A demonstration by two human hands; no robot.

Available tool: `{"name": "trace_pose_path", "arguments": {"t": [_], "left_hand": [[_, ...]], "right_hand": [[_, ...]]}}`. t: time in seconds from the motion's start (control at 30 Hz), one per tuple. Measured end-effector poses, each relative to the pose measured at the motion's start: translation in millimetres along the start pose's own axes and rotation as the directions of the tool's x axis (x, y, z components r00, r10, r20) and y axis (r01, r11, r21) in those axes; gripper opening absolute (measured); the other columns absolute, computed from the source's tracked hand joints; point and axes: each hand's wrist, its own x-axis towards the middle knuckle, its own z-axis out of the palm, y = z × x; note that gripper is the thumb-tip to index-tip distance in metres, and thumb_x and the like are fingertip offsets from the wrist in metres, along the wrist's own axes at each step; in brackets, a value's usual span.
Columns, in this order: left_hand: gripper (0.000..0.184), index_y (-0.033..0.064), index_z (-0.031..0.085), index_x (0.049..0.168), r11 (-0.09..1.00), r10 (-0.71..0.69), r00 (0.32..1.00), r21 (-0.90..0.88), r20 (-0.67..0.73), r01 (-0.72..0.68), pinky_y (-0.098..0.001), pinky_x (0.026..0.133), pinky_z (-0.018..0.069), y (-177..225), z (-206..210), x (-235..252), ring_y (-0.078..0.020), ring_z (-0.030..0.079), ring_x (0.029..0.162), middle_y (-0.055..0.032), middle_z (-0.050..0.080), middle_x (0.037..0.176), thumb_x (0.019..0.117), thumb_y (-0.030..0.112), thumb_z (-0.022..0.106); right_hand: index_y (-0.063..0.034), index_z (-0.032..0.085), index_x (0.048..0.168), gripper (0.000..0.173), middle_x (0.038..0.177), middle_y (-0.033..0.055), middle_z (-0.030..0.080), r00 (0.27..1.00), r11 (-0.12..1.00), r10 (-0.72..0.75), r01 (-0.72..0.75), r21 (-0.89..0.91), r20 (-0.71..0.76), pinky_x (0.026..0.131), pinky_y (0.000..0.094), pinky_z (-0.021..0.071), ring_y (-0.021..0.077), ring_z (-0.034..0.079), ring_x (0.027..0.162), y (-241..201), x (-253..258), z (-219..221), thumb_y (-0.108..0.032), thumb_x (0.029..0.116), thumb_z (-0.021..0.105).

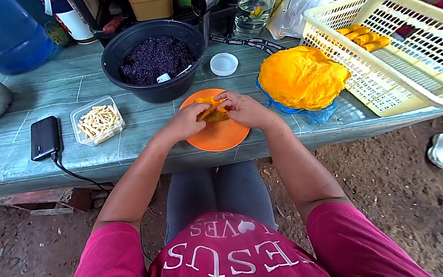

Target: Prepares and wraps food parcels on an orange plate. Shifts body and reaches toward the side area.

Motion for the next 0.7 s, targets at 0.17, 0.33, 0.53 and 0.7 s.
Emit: {"name": "trace_pose_path", "arguments": {"t": [0.17,0.33,0.53,0.7], "left_hand": [[0.048,0.0022,0.047,0.150,0.988,-0.070,0.998,-0.139,0.001,0.070,-0.0397,0.103,0.0507,-5,-8,8,-0.0217,0.066,0.117,-0.0174,0.068,0.127,0.1027,-0.001,0.050],[0.037,-0.0006,0.057,0.138,0.981,-0.092,0.994,-0.179,-0.052,0.081,-0.0373,0.100,0.0527,-8,-3,12,-0.0179,0.068,0.112,-0.0158,0.070,0.122,0.1016,0.001,0.056],[0.029,-0.0020,0.058,0.120,0.970,-0.136,0.976,-0.222,-0.172,0.096,-0.0389,0.090,0.0578,-9,2,13,-0.0216,0.070,0.100,-0.0178,0.065,0.120,0.0928,-0.002,0.069],[0.012,-0.0001,0.076,0.099,0.999,0.046,0.969,0.021,-0.242,-0.042,-0.0362,0.093,0.0538,-11,6,5,-0.0189,0.068,0.100,-0.0134,0.072,0.104,0.0968,0.009,0.068]], "right_hand": [[-0.0076,0.052,0.140,0.040,0.119,0.0078,0.074,0.999,0.998,0.046,-0.046,0.030,0.029,0.094,0.0412,0.0532,0.0178,0.069,0.108,-1,6,-6,0.001,0.1022,0.043],[-0.0048,0.057,0.125,0.026,0.111,0.0076,0.075,0.997,0.997,0.081,-0.081,0.019,-0.015,0.091,0.0403,0.0538,0.0172,0.070,0.103,-6,7,-4,0.002,0.1012,0.049],[-0.0039,0.073,0.105,0.020,0.098,0.0110,0.071,0.989,0.998,0.008,-0.016,-0.058,-0.144,0.084,0.0424,0.0527,0.0208,0.067,0.091,-3,5,4,-0.001,0.0993,0.054],[-0.0017,0.070,0.104,0.011,0.100,0.0126,0.070,0.977,0.999,-0.017,0.009,-0.037,-0.214,0.086,0.0388,0.0557,0.0199,0.068,0.092,-3,1,5,-0.001,0.0964,0.062]]}}
